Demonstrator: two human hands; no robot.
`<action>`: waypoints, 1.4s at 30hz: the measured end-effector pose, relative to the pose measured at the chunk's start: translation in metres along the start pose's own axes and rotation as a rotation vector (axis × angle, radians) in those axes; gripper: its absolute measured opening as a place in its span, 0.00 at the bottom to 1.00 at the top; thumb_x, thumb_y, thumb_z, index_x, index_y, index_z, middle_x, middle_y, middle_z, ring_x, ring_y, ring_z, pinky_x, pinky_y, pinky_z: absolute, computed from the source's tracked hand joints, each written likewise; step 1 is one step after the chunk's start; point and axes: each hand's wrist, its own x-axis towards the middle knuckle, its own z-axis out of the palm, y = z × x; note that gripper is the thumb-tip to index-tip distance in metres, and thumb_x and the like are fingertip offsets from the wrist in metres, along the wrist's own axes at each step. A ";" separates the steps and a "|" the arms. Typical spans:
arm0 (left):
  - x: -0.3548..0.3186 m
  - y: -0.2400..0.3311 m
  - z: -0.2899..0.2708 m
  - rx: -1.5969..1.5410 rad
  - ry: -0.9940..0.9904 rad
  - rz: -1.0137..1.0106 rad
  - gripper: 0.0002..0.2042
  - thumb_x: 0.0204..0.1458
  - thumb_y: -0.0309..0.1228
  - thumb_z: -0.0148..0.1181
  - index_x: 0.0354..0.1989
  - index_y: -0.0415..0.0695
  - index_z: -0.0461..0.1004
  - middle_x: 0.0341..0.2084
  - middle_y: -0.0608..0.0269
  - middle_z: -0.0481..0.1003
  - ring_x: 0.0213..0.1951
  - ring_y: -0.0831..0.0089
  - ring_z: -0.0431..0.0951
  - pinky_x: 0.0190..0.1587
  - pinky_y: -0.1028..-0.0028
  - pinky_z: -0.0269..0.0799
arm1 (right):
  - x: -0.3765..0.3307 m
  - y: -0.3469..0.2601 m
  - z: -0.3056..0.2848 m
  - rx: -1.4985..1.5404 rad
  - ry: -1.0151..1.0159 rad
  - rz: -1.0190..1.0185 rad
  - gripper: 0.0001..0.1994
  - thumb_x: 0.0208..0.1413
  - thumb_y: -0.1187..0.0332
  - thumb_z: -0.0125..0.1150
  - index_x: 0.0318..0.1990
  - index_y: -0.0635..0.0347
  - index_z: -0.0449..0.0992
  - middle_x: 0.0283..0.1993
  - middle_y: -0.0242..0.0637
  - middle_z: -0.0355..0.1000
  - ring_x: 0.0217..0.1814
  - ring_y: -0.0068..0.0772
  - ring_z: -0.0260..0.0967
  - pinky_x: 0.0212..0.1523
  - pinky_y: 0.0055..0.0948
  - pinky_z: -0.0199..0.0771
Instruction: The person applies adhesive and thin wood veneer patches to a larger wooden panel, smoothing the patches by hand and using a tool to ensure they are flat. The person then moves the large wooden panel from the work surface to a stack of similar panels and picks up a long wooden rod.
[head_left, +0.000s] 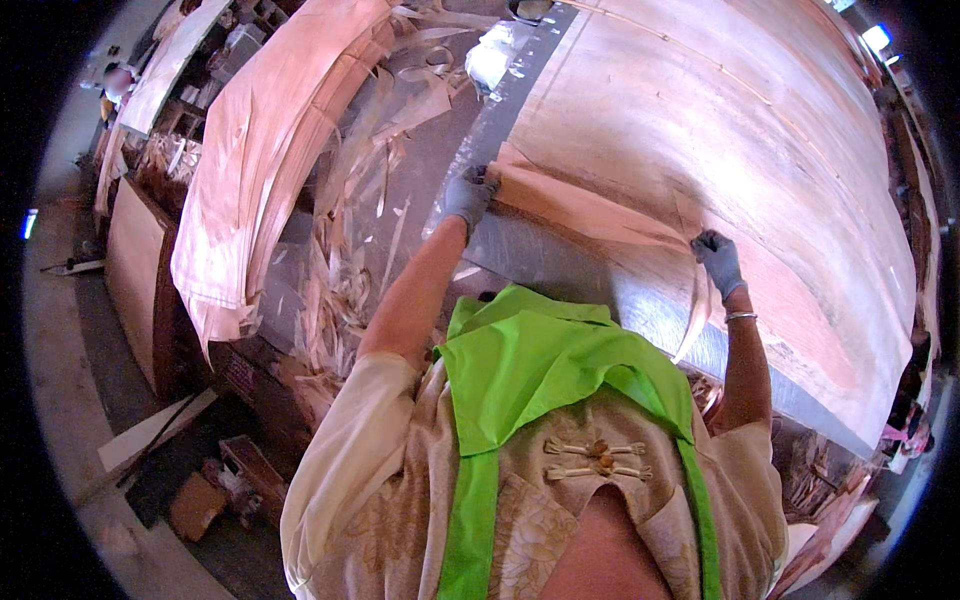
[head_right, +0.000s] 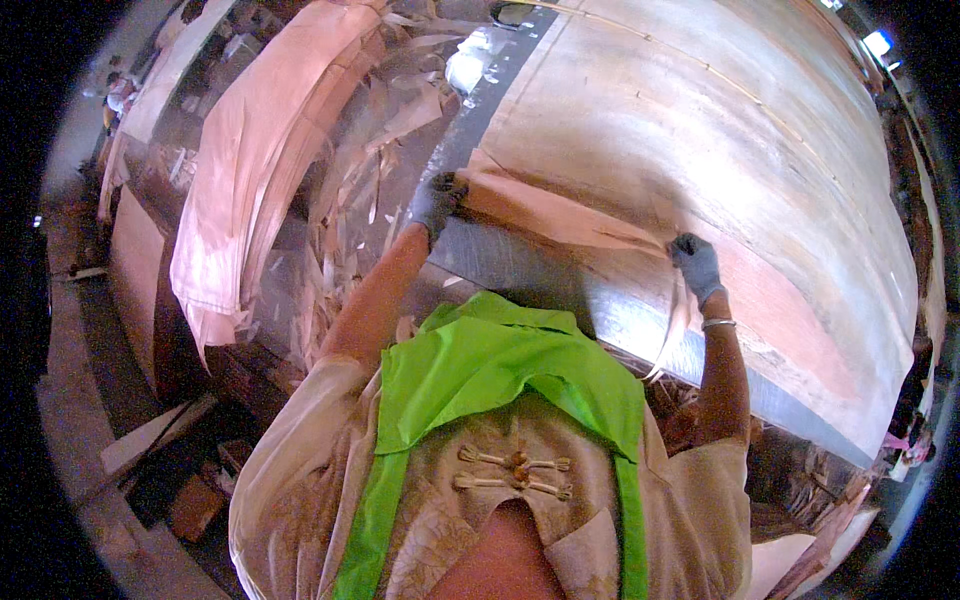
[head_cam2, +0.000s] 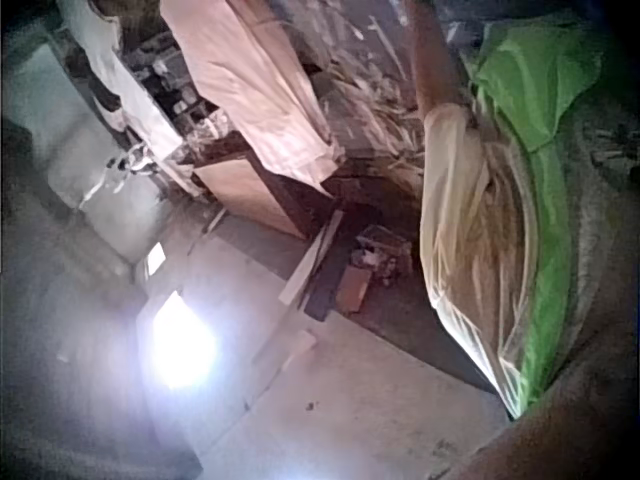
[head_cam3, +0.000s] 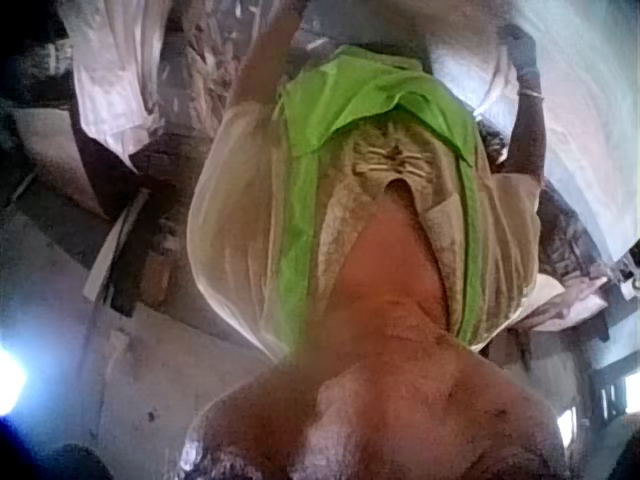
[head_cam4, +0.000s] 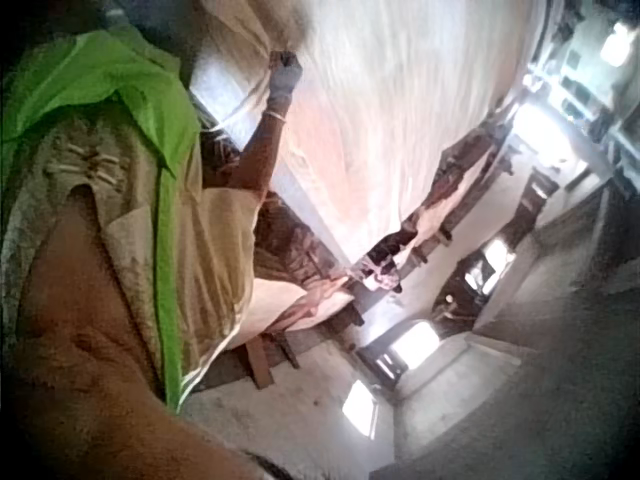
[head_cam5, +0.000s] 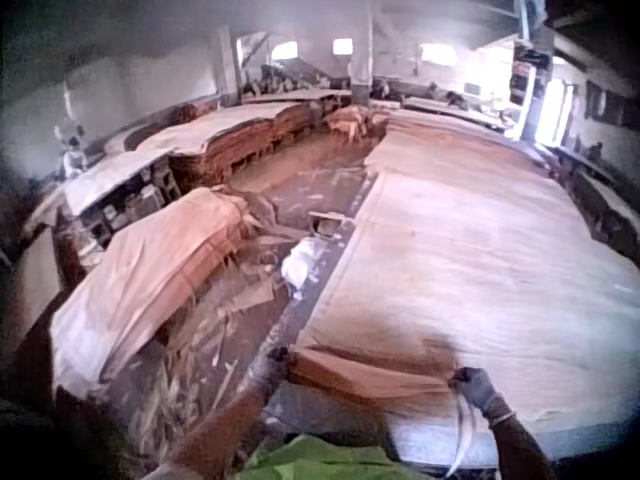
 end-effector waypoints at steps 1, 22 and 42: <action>-0.003 0.002 0.005 0.190 0.051 0.043 0.18 0.44 0.31 0.62 0.45 0.42 0.71 0.28 0.63 0.75 0.30 0.72 0.73 0.35 0.74 0.70 | -0.004 0.012 0.004 -0.050 0.010 -0.035 0.10 0.48 0.65 0.60 0.28 0.64 0.74 0.21 0.36 0.71 0.23 0.22 0.65 0.27 0.24 0.66; -0.022 0.040 0.010 0.705 0.214 -0.003 0.29 0.43 0.39 0.60 0.56 0.53 0.61 0.39 0.47 0.74 0.42 0.50 0.74 0.44 0.60 0.69 | -0.025 -0.015 0.015 -0.361 0.184 -0.108 0.10 0.50 0.61 0.57 0.36 0.57 0.74 0.30 0.42 0.74 0.31 0.39 0.73 0.32 0.30 0.70; -0.025 0.002 0.066 1.320 -0.026 0.599 0.25 0.50 0.46 0.48 0.54 0.46 0.63 0.56 0.49 0.59 0.58 0.52 0.56 0.60 0.58 0.49 | 0.020 0.003 0.028 -0.641 0.128 0.000 0.17 0.50 0.49 0.52 0.37 0.51 0.74 0.35 0.44 0.73 0.39 0.50 0.70 0.37 0.43 0.69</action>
